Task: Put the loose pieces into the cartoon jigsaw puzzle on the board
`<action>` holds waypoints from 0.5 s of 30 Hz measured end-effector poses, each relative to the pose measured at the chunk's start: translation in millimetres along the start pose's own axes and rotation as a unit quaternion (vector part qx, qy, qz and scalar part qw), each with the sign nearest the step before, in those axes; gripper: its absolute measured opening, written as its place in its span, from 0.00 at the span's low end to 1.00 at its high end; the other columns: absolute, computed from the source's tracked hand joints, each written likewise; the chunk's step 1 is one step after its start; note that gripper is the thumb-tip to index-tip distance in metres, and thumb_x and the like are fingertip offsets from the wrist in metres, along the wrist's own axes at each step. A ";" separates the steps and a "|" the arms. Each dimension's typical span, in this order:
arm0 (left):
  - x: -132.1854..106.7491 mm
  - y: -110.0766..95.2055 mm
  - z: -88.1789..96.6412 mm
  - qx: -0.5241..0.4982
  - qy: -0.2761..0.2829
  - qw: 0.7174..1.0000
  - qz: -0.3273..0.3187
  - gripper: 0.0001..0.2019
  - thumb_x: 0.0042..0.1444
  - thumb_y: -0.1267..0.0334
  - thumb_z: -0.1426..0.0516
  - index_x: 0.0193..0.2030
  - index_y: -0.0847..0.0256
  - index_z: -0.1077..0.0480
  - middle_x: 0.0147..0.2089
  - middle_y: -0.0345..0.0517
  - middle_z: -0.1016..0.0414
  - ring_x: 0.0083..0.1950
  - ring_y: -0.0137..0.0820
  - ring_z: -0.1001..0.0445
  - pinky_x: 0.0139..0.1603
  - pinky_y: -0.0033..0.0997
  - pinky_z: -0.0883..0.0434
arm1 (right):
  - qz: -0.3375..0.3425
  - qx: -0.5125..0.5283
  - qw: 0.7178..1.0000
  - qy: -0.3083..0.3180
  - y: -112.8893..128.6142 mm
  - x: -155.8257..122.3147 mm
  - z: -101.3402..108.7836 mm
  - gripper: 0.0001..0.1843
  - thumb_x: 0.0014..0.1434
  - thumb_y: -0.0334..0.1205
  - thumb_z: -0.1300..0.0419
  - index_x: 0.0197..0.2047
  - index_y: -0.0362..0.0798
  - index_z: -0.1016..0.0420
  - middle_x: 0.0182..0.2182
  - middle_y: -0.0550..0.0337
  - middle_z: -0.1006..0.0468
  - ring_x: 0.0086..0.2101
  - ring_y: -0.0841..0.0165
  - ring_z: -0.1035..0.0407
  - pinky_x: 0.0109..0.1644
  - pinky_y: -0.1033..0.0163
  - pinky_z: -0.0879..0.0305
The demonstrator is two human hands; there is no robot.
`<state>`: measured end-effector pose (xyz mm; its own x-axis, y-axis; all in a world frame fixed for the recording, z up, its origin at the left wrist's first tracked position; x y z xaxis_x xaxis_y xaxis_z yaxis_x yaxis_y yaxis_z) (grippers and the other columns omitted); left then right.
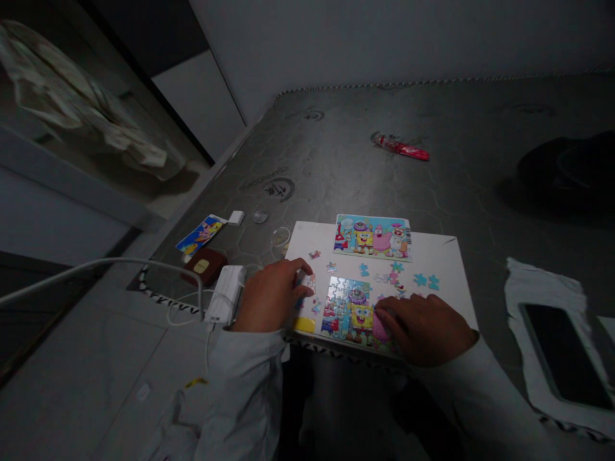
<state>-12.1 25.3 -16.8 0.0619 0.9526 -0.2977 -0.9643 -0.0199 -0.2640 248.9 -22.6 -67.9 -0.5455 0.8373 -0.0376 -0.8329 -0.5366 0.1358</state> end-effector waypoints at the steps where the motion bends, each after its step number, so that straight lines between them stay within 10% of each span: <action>1: -0.2 -0.5 0.2 0.001 -0.001 1.000 -0.001 0.15 0.51 0.59 0.34 0.47 0.46 0.25 0.43 0.38 0.21 0.42 0.34 0.25 0.38 0.32 0.35 | -0.002 0.001 1.000 -0.003 -0.1 0.1 0.1 0.15 0.68 0.43 0.53 0.44 0.55 0.25 0.32 0.61 0.19 0.30 0.66 0.29 0.36 0.57 0.50; 15: -1.9 -1.9 1.7 -0.004 -0.010 1.000 -0.003 0.16 0.51 0.57 0.34 0.48 0.48 0.26 0.42 0.39 0.21 0.40 0.34 0.25 0.37 0.31 0.36 | 0.004 0.004 1.000 0.001 -0.5 0.5 0.7 0.15 0.68 0.43 0.53 0.45 0.55 0.25 0.31 0.61 0.19 0.29 0.67 0.29 0.36 0.58 0.50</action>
<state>-10.8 24.0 -14.2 0.0623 0.9585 -0.2783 -0.9621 -0.0165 -0.2722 249.0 -21.8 -67.3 -0.5518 0.8330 -0.0388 -0.8280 -0.5418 0.1443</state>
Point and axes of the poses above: each hand's wrist, its own x-axis towards the middle knuckle, its own z-axis out of the back of the hand, y = z × x, the point moved 2 cm from there along x, towards the middle knuckle
